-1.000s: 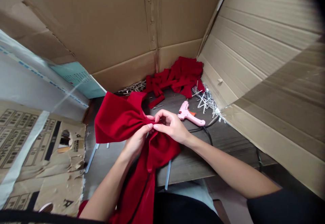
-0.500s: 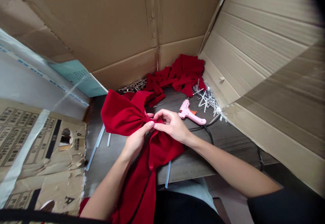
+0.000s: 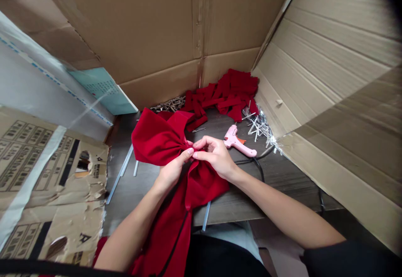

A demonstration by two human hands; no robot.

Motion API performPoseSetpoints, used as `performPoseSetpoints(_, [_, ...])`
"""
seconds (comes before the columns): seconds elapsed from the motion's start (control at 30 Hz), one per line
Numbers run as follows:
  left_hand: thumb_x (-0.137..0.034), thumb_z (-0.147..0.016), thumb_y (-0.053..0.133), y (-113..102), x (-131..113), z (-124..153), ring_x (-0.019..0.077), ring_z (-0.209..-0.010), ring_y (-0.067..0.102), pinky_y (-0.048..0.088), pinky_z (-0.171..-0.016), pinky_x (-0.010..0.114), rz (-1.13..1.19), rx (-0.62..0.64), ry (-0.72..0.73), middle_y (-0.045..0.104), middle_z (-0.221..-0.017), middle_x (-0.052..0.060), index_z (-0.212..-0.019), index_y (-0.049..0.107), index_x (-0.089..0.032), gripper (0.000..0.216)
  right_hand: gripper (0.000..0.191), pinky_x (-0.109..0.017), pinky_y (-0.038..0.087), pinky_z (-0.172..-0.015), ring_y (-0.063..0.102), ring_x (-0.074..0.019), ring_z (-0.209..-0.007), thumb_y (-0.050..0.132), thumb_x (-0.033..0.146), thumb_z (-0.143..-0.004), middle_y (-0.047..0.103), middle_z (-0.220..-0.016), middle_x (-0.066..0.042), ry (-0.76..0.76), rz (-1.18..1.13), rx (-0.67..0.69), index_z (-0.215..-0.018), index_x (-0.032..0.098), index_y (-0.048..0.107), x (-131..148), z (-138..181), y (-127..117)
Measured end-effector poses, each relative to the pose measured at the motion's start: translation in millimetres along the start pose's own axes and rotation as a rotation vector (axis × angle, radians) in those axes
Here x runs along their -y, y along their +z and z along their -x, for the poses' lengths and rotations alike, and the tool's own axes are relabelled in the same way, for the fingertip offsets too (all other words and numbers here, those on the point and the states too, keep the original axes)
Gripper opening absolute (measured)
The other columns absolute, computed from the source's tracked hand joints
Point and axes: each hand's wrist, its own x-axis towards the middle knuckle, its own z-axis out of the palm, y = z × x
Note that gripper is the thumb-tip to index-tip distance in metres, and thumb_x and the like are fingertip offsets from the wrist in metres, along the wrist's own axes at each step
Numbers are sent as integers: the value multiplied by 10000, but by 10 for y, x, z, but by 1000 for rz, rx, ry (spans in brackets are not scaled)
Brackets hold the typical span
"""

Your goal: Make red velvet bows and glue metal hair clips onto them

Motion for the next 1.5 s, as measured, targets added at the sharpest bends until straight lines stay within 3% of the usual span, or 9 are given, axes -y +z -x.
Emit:
performPoseSetpoints(0.37, [-409,-718,743,-11,67,41,88,-540,469,367,-521,215,-32,-12,-57,567,-580,-36,-863,680,-188,271,244,-335,520,-666,623,-165,-629,786,303,-657,646,-671,11,32,-26,74,-728,201,576,-1,20,1])
performPoseSetpoints(0.53, [-440,-660,776,-21,54,45,85,-512,410,291,-483,237,-50,-66,-86,501,-525,-49,-747,689,-177,290,279,-285,473,-690,589,-145,-721,805,299,-628,627,-767,1,13,94,85,-764,179,593,10,-17,-18])
performPoseSetpoints(0.87, [-482,-629,782,-5,29,54,83,-486,389,267,-468,240,-44,-82,-138,478,-492,-42,-632,638,-151,361,291,-264,453,-663,581,-128,-669,837,258,-585,636,-692,25,115,-29,81,-711,178,588,36,21,-23])
performPoseSetpoints(0.97, [-413,-668,783,-47,36,30,103,-583,495,370,-555,241,12,-6,-88,583,-616,-11,-739,690,-150,288,278,-252,442,-632,576,-118,-625,834,253,-589,639,-660,32,162,-73,72,-711,175,596,56,24,-36])
performPoseSetpoints(1.03, [-335,-671,794,-72,36,18,146,-769,592,444,-722,267,63,87,-24,673,-812,25,-868,716,-159,275,264,-236,423,-608,564,-105,-601,823,259,-607,633,-645,38,197,-110,79,-711,174,595,80,29,-48])
performPoseSetpoints(1.13, [-271,-667,799,-78,49,7,207,-975,612,427,-922,335,132,194,9,695,-985,59,-929,715,-155,299,277,-210,381,-561,522,-79,-555,821,270,-609,600,-610,54,231,-153,85,-677,168,573,126,50,-43])
performPoseSetpoints(1.3, [-269,-619,832,-32,94,-13,205,-913,632,445,-890,330,210,184,105,694,-910,49,-884,709,-148,316,322,-199,370,-519,481,-66,-497,826,288,-599,569,-575,73,297,-229,91,-700,175,542,191,109,59])
performPoseSetpoints(1.4, [-280,-560,864,-35,89,-28,186,-840,631,462,-829,306,234,139,133,687,-850,37,-836,708,-147,344,267,-221,412,-549,514,-83,-528,782,327,-661,590,-620,51,279,-134,143,-740,179,574,239,79,14])
performPoseSetpoints(1.5, [-306,-536,875,-82,59,-44,155,-740,614,472,-734,272,216,79,134,679,-788,30,-818,715,-143,363,226,-283,482,-689,608,-139,-717,703,357,-748,665,-849,-30,37,224,80,-861,170,647,314,-1,-295])
